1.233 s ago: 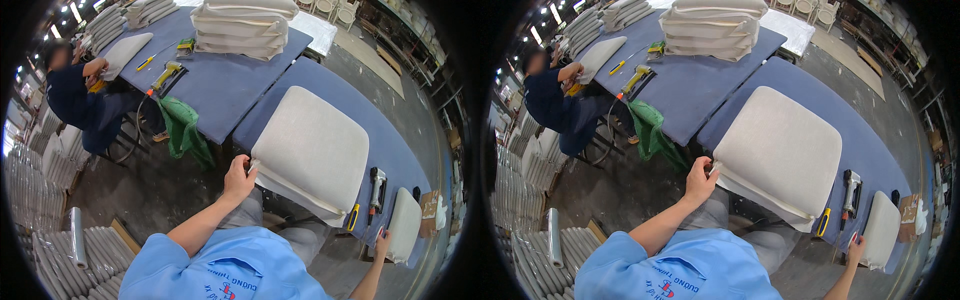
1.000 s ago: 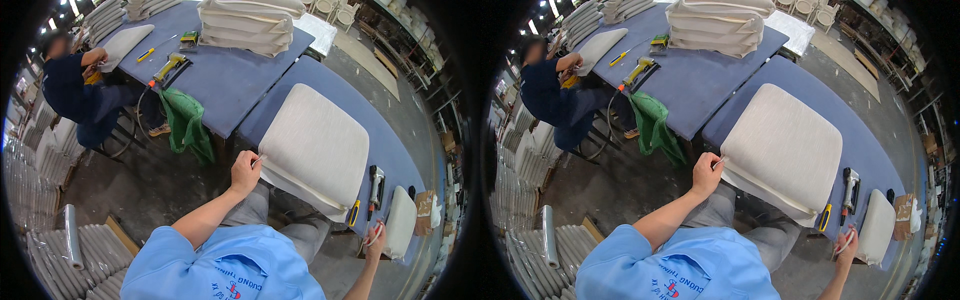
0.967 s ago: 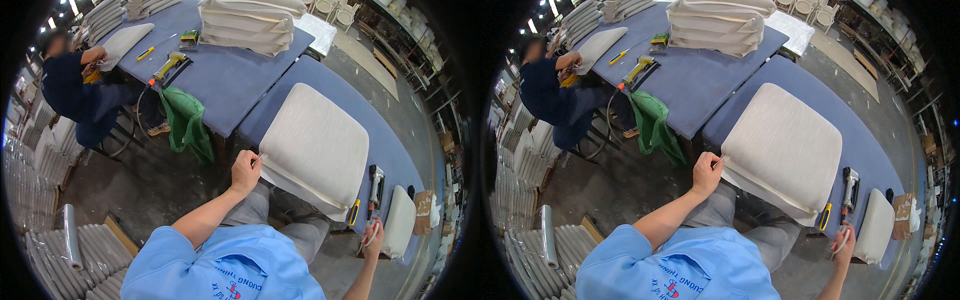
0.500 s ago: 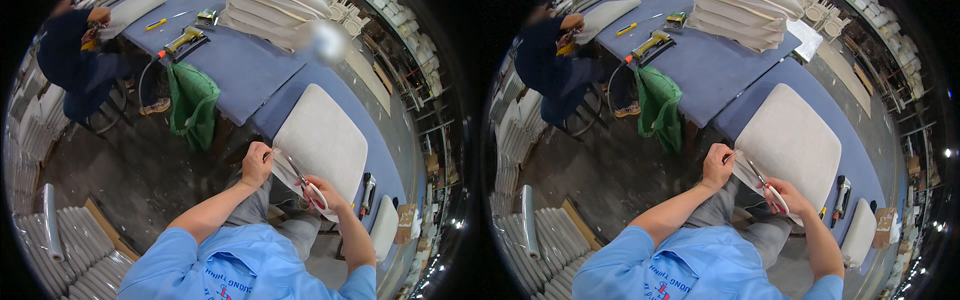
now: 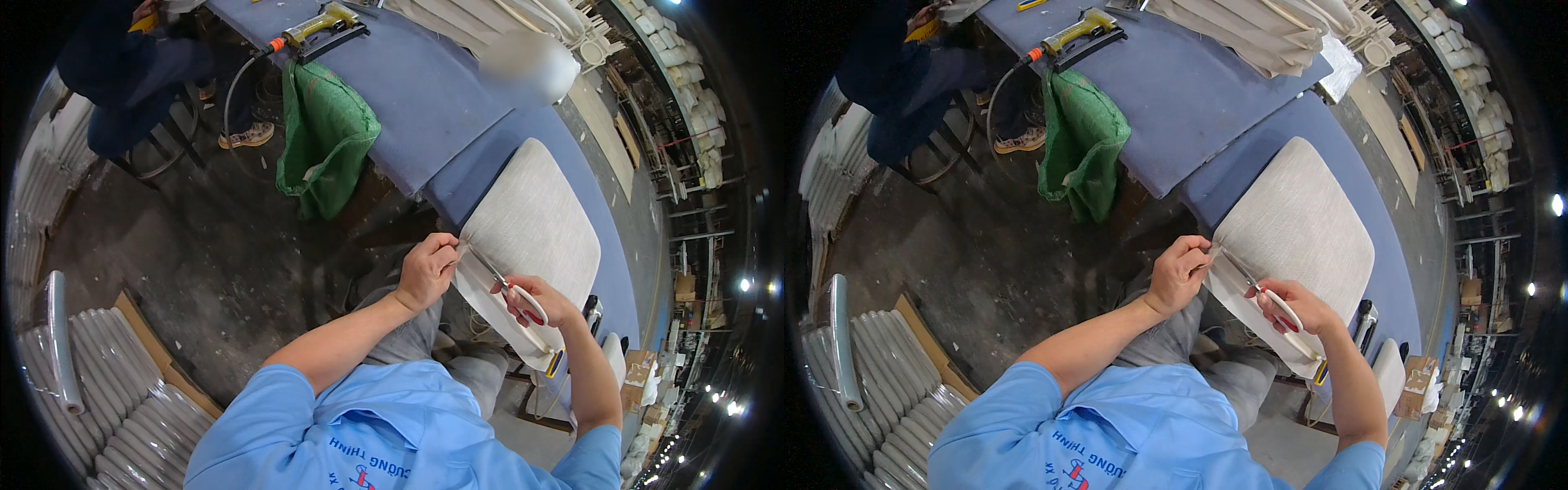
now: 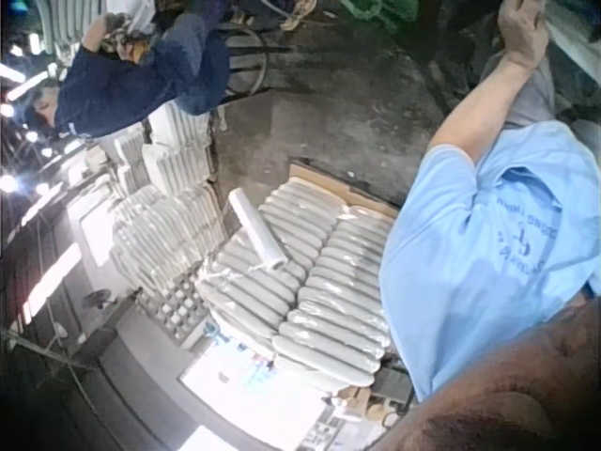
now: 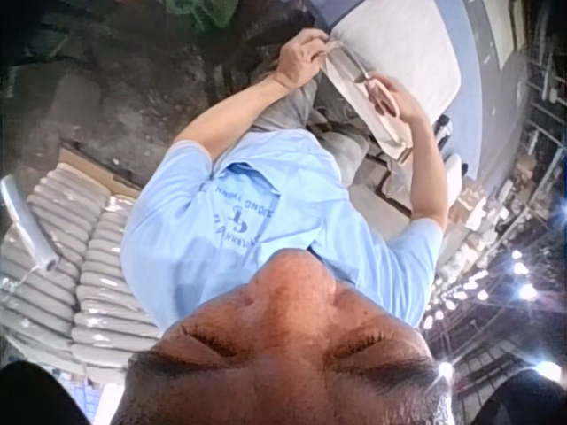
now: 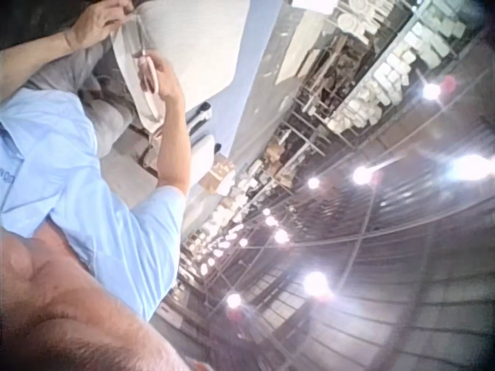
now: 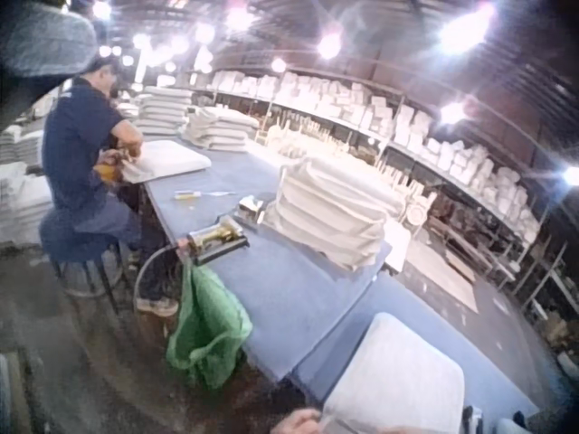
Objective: The person uses a screwdriver to puncture a white cushion cover, then trims excess fabric with scissors. The cushion is flipped and adjusted on a blue worktable in a factory setting.
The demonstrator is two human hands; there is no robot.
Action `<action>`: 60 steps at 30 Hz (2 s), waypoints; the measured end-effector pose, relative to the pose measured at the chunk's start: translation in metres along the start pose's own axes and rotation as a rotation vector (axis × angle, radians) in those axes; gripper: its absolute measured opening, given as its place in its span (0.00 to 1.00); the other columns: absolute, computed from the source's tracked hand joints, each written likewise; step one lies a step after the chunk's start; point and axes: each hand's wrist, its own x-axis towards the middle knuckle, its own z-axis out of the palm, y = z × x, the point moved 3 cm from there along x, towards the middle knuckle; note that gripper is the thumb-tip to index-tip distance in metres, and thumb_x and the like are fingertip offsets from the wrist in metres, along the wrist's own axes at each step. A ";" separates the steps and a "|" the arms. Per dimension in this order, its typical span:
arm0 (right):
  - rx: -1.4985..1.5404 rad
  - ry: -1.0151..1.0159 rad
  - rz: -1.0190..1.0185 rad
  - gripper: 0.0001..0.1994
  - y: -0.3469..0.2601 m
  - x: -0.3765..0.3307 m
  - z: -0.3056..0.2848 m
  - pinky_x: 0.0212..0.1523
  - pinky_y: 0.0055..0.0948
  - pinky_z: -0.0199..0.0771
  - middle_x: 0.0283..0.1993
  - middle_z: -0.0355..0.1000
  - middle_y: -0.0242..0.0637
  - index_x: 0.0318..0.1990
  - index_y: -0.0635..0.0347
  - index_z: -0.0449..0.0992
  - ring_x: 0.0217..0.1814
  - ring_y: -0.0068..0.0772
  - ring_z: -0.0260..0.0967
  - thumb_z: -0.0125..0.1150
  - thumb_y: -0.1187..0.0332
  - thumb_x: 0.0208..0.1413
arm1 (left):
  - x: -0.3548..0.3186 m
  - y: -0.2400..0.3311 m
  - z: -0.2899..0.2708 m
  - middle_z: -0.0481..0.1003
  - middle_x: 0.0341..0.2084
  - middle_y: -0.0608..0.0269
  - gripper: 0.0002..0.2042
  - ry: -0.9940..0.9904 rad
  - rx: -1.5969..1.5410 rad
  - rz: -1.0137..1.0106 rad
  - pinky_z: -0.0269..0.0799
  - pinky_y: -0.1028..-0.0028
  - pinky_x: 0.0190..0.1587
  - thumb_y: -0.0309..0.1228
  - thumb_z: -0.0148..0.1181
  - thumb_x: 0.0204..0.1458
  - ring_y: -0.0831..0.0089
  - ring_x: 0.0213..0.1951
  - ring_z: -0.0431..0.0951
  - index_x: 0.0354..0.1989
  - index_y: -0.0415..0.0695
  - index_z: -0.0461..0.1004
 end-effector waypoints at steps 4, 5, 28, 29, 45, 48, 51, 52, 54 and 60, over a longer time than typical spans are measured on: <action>-0.022 0.013 0.011 0.30 -0.003 0.002 -0.004 0.25 0.23 0.67 0.25 0.68 0.24 0.58 0.63 0.78 0.23 0.18 0.67 0.64 0.43 0.67 | -0.002 -0.002 -0.001 0.79 0.44 0.59 0.06 0.012 0.016 0.019 0.79 0.64 0.44 0.22 0.70 0.52 0.58 0.43 0.82 0.36 0.43 0.80; -0.035 0.024 0.013 0.30 -0.004 0.001 -0.006 0.25 0.23 0.67 0.25 0.68 0.24 0.58 0.63 0.79 0.23 0.17 0.66 0.65 0.42 0.67 | -0.002 -0.002 -0.001 0.79 0.44 0.59 0.06 0.004 0.018 0.016 0.79 0.64 0.44 0.22 0.70 0.52 0.58 0.43 0.82 0.36 0.43 0.80; -0.415 0.216 0.013 0.29 -0.023 0.008 -0.015 0.33 0.29 0.63 0.30 0.71 0.26 0.53 0.63 0.84 0.32 0.20 0.62 0.75 0.45 0.58 | -0.007 0.000 0.002 0.81 0.50 0.56 0.04 0.001 -0.106 -0.072 0.80 0.67 0.47 0.23 0.68 0.56 0.58 0.46 0.84 0.38 0.41 0.81; -0.439 0.221 -0.004 0.29 -0.025 0.008 -0.014 0.33 0.30 0.64 0.30 0.71 0.26 0.53 0.63 0.84 0.32 0.20 0.62 0.75 0.44 0.58 | -0.007 0.000 0.001 0.81 0.50 0.56 0.04 0.001 -0.110 -0.078 0.80 0.67 0.47 0.23 0.68 0.56 0.59 0.46 0.84 0.38 0.41 0.81; -0.494 0.242 -0.030 0.31 -0.026 0.012 -0.013 0.32 0.31 0.65 0.27 0.70 0.29 0.51 0.63 0.85 0.30 0.22 0.63 0.73 0.41 0.58 | -0.009 -0.003 0.003 0.84 0.49 0.51 0.04 -0.001 -0.148 -0.083 0.82 0.66 0.50 0.22 0.67 0.55 0.55 0.48 0.85 0.39 0.40 0.82; -0.510 0.240 -0.065 0.31 -0.026 0.013 -0.013 0.32 0.32 0.64 0.27 0.70 0.30 0.51 0.63 0.85 0.30 0.23 0.63 0.72 0.41 0.58 | -0.009 -0.002 0.003 0.84 0.49 0.51 0.04 -0.011 -0.131 -0.077 0.82 0.66 0.50 0.22 0.67 0.55 0.56 0.48 0.85 0.39 0.40 0.82; -0.500 0.222 -0.015 0.31 -0.028 0.013 -0.015 0.32 0.31 0.65 0.27 0.71 0.30 0.51 0.63 0.85 0.30 0.23 0.63 0.74 0.42 0.57 | -0.009 -0.003 0.002 0.84 0.50 0.52 0.04 -0.012 -0.106 -0.060 0.82 0.66 0.50 0.21 0.67 0.55 0.56 0.48 0.86 0.39 0.40 0.82; -0.477 0.217 -0.011 0.30 -0.029 0.012 -0.015 0.32 0.31 0.65 0.27 0.71 0.29 0.51 0.63 0.85 0.31 0.22 0.64 0.74 0.42 0.57 | -0.009 -0.004 0.002 0.84 0.50 0.52 0.04 -0.012 -0.099 -0.054 0.82 0.66 0.51 0.21 0.67 0.55 0.56 0.48 0.86 0.38 0.40 0.82; -0.430 0.206 0.000 0.30 -0.029 0.010 -0.014 0.33 0.31 0.66 0.28 0.72 0.29 0.51 0.63 0.85 0.31 0.22 0.64 0.75 0.42 0.57 | -0.008 -0.005 0.001 0.84 0.49 0.52 0.04 -0.007 -0.112 -0.061 0.82 0.66 0.51 0.21 0.67 0.55 0.56 0.48 0.86 0.38 0.40 0.82; -0.324 0.192 0.027 0.31 -0.013 0.001 -0.014 0.33 0.29 0.66 0.30 0.74 0.29 0.51 0.63 0.84 0.32 0.20 0.65 0.74 0.40 0.58 | -0.006 -0.006 -0.003 0.84 0.49 0.52 0.06 0.015 -0.123 -0.039 0.82 0.65 0.51 0.20 0.66 0.56 0.56 0.49 0.86 0.40 0.40 0.81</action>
